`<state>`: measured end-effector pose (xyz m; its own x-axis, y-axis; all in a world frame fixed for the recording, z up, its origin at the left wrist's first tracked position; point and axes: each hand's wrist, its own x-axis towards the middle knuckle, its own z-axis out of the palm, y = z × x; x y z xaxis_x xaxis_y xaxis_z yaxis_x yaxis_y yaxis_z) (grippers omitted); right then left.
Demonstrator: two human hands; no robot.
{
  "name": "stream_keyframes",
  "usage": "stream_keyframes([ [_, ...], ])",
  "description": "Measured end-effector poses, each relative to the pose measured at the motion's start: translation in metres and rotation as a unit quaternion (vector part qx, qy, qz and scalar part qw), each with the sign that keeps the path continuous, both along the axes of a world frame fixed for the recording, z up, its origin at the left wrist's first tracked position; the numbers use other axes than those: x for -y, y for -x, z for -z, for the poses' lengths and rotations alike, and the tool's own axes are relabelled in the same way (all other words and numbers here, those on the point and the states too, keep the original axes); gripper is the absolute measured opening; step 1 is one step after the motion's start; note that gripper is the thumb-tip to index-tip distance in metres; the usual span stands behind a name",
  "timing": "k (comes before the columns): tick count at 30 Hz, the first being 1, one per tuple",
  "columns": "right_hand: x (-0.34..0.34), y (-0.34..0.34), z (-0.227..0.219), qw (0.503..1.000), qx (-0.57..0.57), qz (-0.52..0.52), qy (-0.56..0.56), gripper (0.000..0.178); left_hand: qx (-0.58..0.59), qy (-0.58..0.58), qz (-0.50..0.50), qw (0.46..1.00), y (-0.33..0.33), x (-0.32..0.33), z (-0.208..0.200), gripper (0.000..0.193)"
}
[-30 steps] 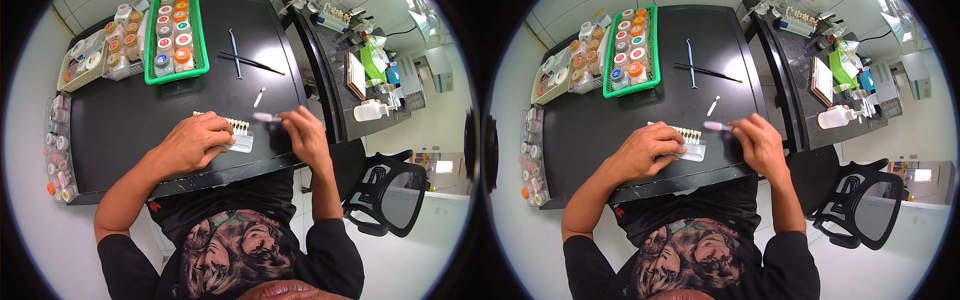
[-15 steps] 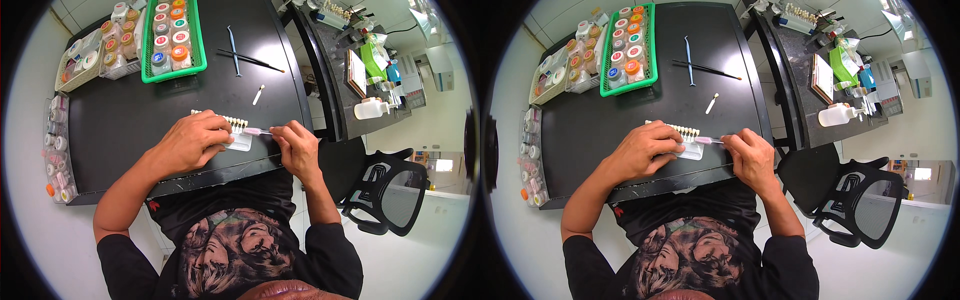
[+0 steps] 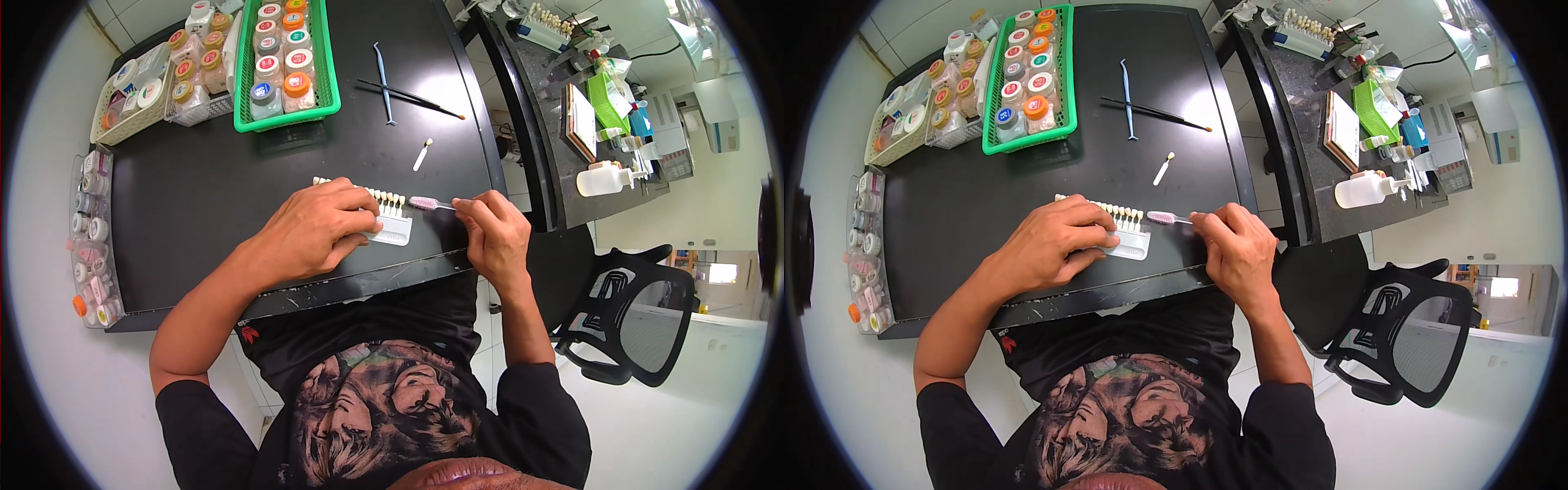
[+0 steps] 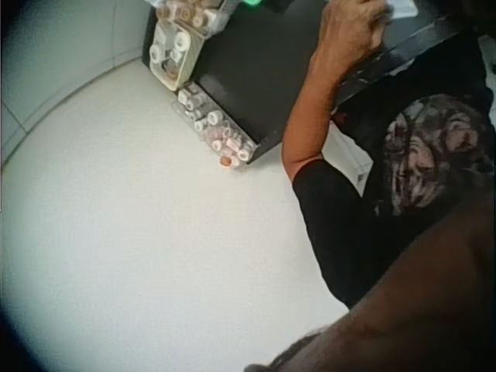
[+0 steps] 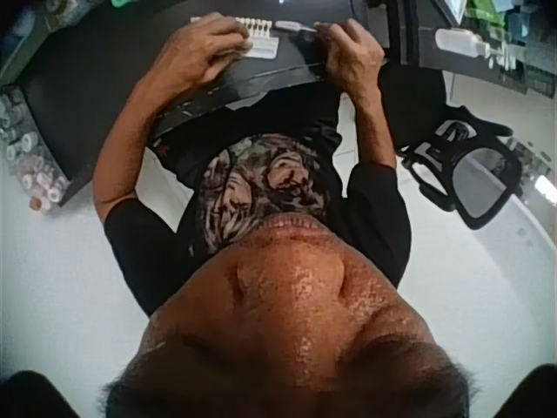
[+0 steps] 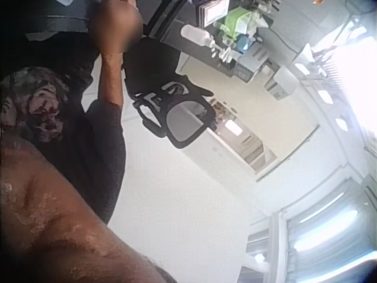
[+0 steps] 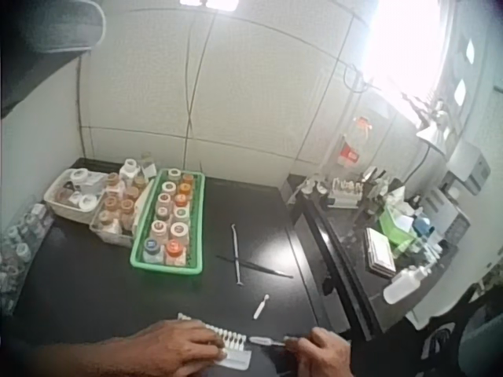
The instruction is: The person cleans a dental bridge with a small brush and then applies different colors from various containers to the bridge using another fine brush, periodically comparing the bridge to a shade guide.
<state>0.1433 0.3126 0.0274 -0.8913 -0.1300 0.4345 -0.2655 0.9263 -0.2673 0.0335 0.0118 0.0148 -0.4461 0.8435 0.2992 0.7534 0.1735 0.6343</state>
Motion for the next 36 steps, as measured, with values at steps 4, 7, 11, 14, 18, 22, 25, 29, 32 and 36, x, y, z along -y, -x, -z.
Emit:
stream_keyframes([
  [4, 0.0019, -0.0012, 0.0017, 0.999, 0.016, -0.043, 0.023, 0.020, -0.003, 0.005, 0.000, 1.000, 0.0001, 0.0002, -0.0001, 0.025],
  [7, 0.0001, 0.0017, -0.0008, 1.000, -0.020, -0.014, -0.020, 0.020, 0.001, 0.007, -0.001, 1.000, 0.0002, -0.0002, -0.0010, 0.025],
  [11, 0.0015, 0.0007, -0.0011, 0.999, -0.014, -0.039, -0.010, 0.021, 0.002, 0.006, -0.001, 1.000, 0.0000, 0.0008, 0.0008, 0.025],
  [14, -0.0004, 0.0005, 0.0017, 0.999, -0.014, -0.031, -0.010, 0.021, 0.002, 0.003, 0.000, 1.000, -0.0003, 0.0000, -0.0001, 0.025],
  [18, -0.0005, -0.0022, 0.0005, 0.998, -0.017, -0.046, -0.028, 0.022, 0.002, 0.005, -0.001, 1.000, -0.0006, 0.0007, 0.0003, 0.024],
  [22, -0.0013, -0.0021, 0.0020, 0.999, -0.020, -0.024, -0.031, 0.022, -0.003, -0.002, 0.000, 1.000, -0.0002, -0.0002, 0.0024, 0.024],
  [25, -0.0026, -0.0033, 0.0027, 0.998, -0.005, -0.062, -0.010, 0.021, -0.006, 0.000, 0.000, 1.000, -0.0002, 0.0001, 0.0011, 0.024],
  [29, -0.0010, -0.0027, 0.0002, 0.999, -0.025, -0.039, -0.018, 0.020, -0.001, 0.004, 0.000, 1.000, 0.0003, 0.0002, -0.0003, 0.024],
  [32, -0.0005, -0.0031, 0.0002, 0.999, -0.023, -0.038, -0.014, 0.019, -0.005, 0.005, 0.000, 1.000, 0.0004, 0.0007, -0.0003, 0.024],
  [36, -0.0007, -0.0032, 0.0031, 0.999, -0.007, -0.040, 0.005, 0.018, -0.003, 0.007, 0.002, 1.000, -0.0007, 0.0007, -0.0003, 0.024],
])
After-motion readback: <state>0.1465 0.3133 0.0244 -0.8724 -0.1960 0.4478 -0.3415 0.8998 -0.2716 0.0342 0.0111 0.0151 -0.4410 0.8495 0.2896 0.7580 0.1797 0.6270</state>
